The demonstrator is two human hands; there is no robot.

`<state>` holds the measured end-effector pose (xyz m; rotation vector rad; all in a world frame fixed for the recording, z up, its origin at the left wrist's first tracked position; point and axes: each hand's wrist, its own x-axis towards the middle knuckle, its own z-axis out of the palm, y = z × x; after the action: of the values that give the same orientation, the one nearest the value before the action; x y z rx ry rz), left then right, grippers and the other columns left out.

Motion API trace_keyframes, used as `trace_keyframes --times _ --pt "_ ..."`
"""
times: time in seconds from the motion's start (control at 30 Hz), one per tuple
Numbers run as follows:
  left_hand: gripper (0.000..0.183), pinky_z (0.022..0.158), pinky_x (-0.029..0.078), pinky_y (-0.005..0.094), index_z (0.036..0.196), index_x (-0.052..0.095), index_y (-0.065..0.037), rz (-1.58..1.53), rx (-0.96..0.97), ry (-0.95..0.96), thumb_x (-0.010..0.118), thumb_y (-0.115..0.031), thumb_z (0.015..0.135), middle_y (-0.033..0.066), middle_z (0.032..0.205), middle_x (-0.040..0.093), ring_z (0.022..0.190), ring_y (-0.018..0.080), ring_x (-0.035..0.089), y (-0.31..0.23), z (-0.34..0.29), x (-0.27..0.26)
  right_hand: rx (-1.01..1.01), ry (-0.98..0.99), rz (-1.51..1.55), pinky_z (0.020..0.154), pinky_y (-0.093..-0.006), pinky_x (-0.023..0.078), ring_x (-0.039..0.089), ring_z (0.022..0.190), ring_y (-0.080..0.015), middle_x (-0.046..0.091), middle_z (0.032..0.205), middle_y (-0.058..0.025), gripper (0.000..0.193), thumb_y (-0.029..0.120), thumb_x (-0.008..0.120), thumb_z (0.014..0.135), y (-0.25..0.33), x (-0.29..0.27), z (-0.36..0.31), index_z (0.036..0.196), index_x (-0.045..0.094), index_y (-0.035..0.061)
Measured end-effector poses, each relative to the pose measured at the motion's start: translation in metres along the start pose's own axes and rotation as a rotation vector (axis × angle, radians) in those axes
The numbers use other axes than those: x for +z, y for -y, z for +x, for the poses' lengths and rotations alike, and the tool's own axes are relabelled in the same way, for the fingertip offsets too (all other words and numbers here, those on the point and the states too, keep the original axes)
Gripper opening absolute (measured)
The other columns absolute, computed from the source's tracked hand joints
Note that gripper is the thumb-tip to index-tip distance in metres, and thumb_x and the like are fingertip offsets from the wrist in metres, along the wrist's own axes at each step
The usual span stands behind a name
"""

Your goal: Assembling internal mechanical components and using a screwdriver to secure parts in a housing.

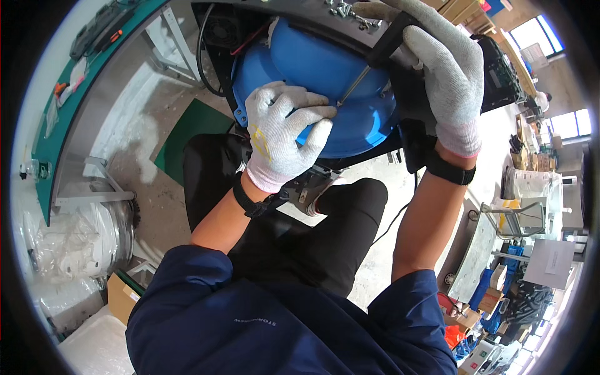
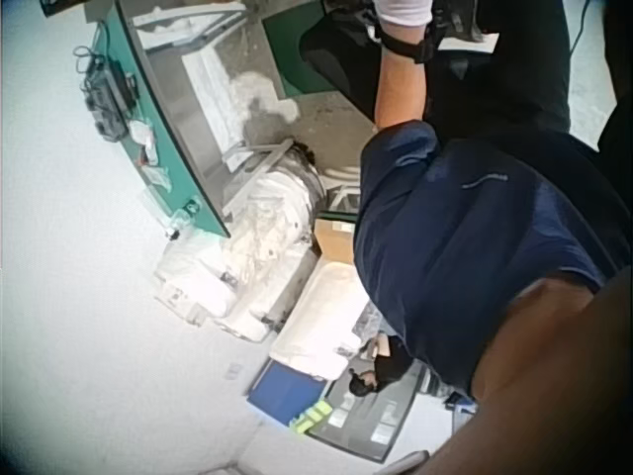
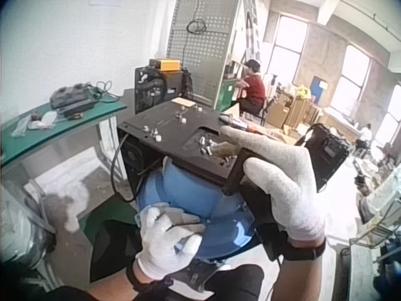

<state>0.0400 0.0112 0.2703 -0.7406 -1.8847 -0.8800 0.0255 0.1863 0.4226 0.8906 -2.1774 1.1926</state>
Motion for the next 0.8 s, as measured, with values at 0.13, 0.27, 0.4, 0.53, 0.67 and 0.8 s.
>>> trace_keyframes --times 0.13,0.27,0.4,0.53,0.67,0.8 --pt "0.008 0.094 0.044 0.0421 0.088 0.074 -0.014 -0.010 0.001 0.016 0.071 -0.016 0.081 -0.0001 0.097 0.070 0.093 0.0231 0.059 -0.001 0.002 0.002 0.155 0.110 0.081 0.092 -0.0287 0.050 0.066 0.099 -0.0189 0.074 0.105 -0.0161 0.047 0.018 0.057 0.090 0.019 -0.012 0.003 0.126 0.063 -0.0117" --pt "0.007 0.093 0.044 0.0426 0.088 0.074 -0.014 -0.002 0.000 0.015 0.070 -0.017 0.082 0.0002 0.096 0.070 0.093 0.0230 0.060 0.001 0.000 0.000 0.146 0.023 0.224 0.090 -0.0291 0.051 0.066 0.095 -0.0185 0.072 0.101 -0.0158 0.044 0.015 0.060 0.091 -0.008 -0.004 -0.001 0.127 0.063 -0.0110" --pt "0.010 0.094 0.043 0.0407 0.088 0.073 -0.020 0.015 0.011 0.005 0.073 -0.017 0.078 -0.0062 0.096 0.069 0.092 0.0181 0.060 0.005 -0.002 0.002 0.382 0.006 0.330 0.086 -0.0272 0.052 0.065 0.094 -0.0162 0.071 0.098 -0.0115 0.041 0.012 0.073 0.087 0.009 -0.001 -0.001 0.123 0.066 -0.0087" --pt "0.009 0.094 0.043 0.0408 0.087 0.073 -0.020 0.006 0.006 -0.003 0.074 -0.017 0.078 -0.0060 0.096 0.069 0.092 0.0183 0.061 0.004 -0.002 0.004 0.122 -0.005 0.136 0.080 -0.0251 0.052 0.064 0.090 -0.0133 0.070 0.099 -0.0080 0.041 0.014 0.081 0.082 -0.021 -0.005 0.001 0.116 0.071 -0.0066" --pt "0.008 0.094 0.043 0.0408 0.086 0.073 -0.019 0.011 0.005 -0.003 0.074 -0.017 0.078 -0.0060 0.096 0.070 0.092 0.0180 0.061 0.004 -0.002 0.003 0.017 0.008 -0.093 0.075 -0.0239 0.052 0.064 0.081 -0.0108 0.071 0.093 -0.0048 0.042 0.018 0.084 0.081 -0.004 -0.007 0.001 0.112 0.073 -0.0062" --pt "0.008 0.095 0.043 0.0408 0.085 0.073 -0.019 0.012 0.007 -0.001 0.074 -0.017 0.077 -0.0059 0.096 0.070 0.092 0.0178 0.061 0.004 -0.002 0.002 0.280 -0.017 0.113 0.072 -0.0237 0.052 0.064 0.078 -0.0108 0.073 0.090 -0.0061 0.051 0.019 0.084 0.081 0.006 0.001 0.002 0.122 0.068 -0.0072"
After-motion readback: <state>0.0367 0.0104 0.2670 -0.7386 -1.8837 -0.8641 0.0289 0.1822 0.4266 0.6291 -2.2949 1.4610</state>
